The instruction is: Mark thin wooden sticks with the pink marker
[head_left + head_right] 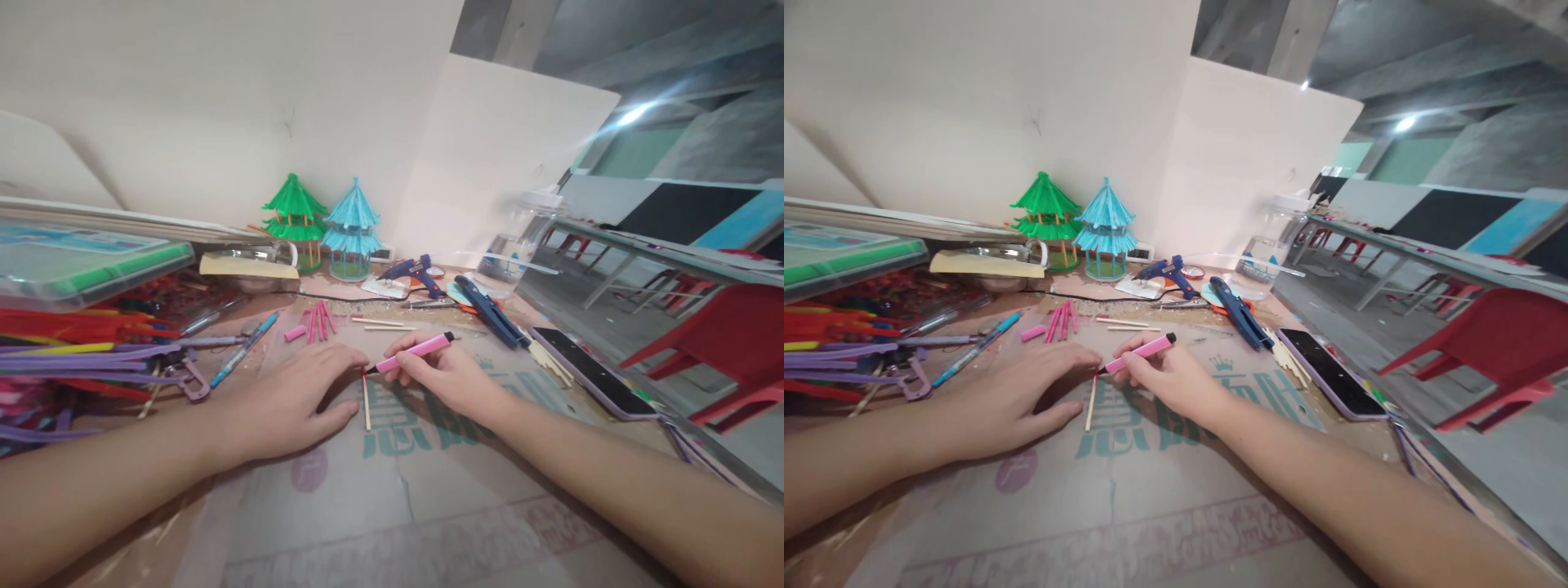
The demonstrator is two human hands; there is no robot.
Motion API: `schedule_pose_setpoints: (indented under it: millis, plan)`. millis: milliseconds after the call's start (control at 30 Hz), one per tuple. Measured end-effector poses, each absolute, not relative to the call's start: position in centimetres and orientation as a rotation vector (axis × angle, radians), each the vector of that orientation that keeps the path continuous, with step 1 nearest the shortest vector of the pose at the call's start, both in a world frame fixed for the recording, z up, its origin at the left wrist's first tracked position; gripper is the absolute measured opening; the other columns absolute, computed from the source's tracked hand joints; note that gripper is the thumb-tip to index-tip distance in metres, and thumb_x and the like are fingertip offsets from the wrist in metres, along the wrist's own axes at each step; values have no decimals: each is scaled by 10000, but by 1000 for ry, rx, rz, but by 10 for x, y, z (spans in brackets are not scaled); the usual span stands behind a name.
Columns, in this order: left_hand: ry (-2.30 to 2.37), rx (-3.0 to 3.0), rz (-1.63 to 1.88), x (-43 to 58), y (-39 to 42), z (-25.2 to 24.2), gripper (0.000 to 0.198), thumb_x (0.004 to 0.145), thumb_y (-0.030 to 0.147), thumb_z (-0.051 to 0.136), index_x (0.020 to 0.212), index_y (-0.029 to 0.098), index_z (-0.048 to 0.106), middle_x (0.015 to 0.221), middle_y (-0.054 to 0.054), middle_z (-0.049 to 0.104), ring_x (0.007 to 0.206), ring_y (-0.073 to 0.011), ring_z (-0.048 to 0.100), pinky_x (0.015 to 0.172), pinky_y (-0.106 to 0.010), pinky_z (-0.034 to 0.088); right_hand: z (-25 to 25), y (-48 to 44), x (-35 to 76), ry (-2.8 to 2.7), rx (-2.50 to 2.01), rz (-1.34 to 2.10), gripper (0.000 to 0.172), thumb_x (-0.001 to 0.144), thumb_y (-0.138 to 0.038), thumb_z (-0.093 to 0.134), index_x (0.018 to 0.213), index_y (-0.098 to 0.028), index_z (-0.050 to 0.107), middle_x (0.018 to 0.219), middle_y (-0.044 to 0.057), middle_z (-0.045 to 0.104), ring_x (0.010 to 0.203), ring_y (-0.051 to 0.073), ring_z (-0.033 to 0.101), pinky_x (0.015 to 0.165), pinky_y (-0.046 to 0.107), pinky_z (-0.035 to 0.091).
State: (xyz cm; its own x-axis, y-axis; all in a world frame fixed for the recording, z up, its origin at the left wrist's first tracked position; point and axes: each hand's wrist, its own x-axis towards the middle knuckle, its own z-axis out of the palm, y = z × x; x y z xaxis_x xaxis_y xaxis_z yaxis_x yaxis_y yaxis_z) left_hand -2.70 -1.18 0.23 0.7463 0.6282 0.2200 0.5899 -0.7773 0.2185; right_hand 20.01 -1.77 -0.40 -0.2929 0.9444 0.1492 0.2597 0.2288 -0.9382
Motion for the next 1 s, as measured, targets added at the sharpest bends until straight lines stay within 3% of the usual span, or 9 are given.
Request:
schedule_pose_setpoints:
  millis: [467,1000]
  plan:
    - [955,2911,391,-28,-8,-3,431,949,368,464,1351,217,503,1377,-77,537,1260,-263,493,1092,-444,370,-5,-17,201,-1726,-1115,1094,177,830,-349,588,869,-177,591,723,29,686,627,132,601,619,273,493]
    - [963,2923,373,-29,-8,-3,424,954,392,462,1332,210,524,1379,-80,541,1261,-263,496,1086,-440,379,-8,-14,203,-1714,-1021,1194,237,820,-407,634,838,-176,583,711,30,695,654,138,653,625,269,513]
